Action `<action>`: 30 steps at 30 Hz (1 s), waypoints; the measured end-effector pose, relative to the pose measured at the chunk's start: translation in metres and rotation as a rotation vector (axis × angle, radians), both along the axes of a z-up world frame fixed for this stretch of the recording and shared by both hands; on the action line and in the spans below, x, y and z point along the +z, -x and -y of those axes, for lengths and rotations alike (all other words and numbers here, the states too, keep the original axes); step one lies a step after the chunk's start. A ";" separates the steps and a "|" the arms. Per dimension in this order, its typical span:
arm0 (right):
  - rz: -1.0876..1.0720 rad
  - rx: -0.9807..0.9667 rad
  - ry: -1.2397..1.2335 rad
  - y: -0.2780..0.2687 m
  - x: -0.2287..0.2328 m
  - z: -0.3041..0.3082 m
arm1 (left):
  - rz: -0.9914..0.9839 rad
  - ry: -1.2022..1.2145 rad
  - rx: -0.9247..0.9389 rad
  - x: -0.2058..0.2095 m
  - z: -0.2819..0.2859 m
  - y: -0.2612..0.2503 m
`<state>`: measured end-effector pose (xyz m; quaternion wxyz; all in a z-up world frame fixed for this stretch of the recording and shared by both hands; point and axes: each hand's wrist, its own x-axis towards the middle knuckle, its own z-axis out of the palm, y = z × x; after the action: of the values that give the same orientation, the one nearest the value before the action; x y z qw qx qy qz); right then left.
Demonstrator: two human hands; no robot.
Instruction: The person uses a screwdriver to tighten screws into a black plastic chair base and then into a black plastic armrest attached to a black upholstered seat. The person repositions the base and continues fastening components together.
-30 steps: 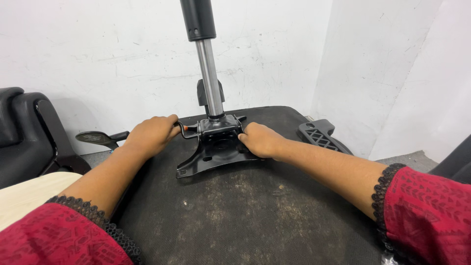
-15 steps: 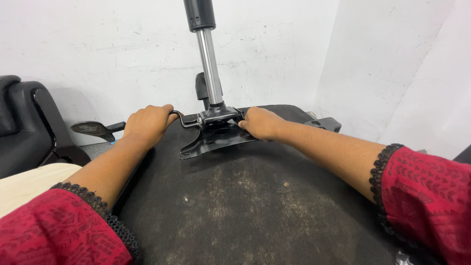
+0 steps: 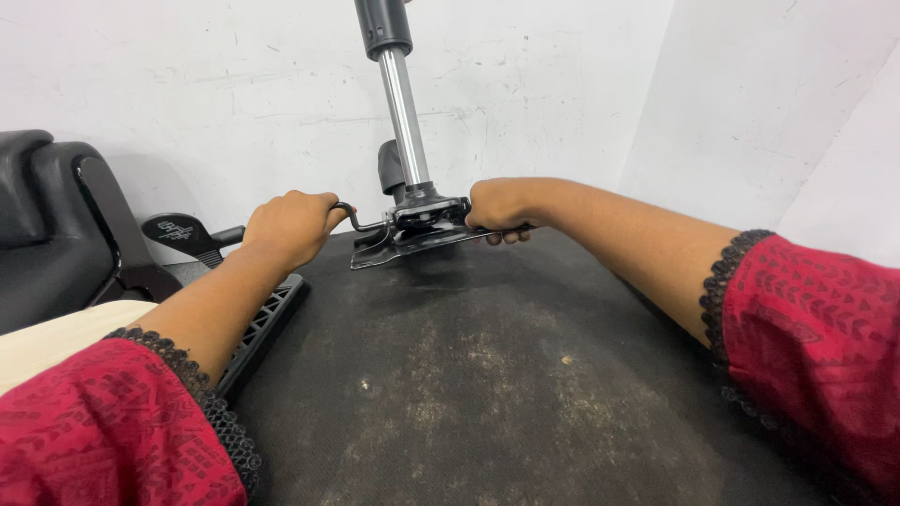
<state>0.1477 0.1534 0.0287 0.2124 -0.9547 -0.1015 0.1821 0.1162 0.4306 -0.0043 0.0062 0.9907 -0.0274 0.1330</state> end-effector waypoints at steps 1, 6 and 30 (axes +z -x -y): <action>-0.065 -0.034 0.011 -0.003 0.003 -0.005 | -0.002 -0.004 -0.007 -0.001 0.000 -0.001; -0.054 -0.035 0.118 -0.009 0.001 -0.013 | 0.020 -0.010 -0.028 -0.008 -0.003 -0.003; 0.238 0.073 0.137 -0.020 -0.002 -0.015 | -0.037 -0.021 0.060 -0.021 -0.002 -0.022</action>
<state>0.1674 0.1680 0.0271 0.1265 -0.9774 -0.1482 0.0817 0.1377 0.4330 -0.0257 -0.0078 0.9934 0.0010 0.1144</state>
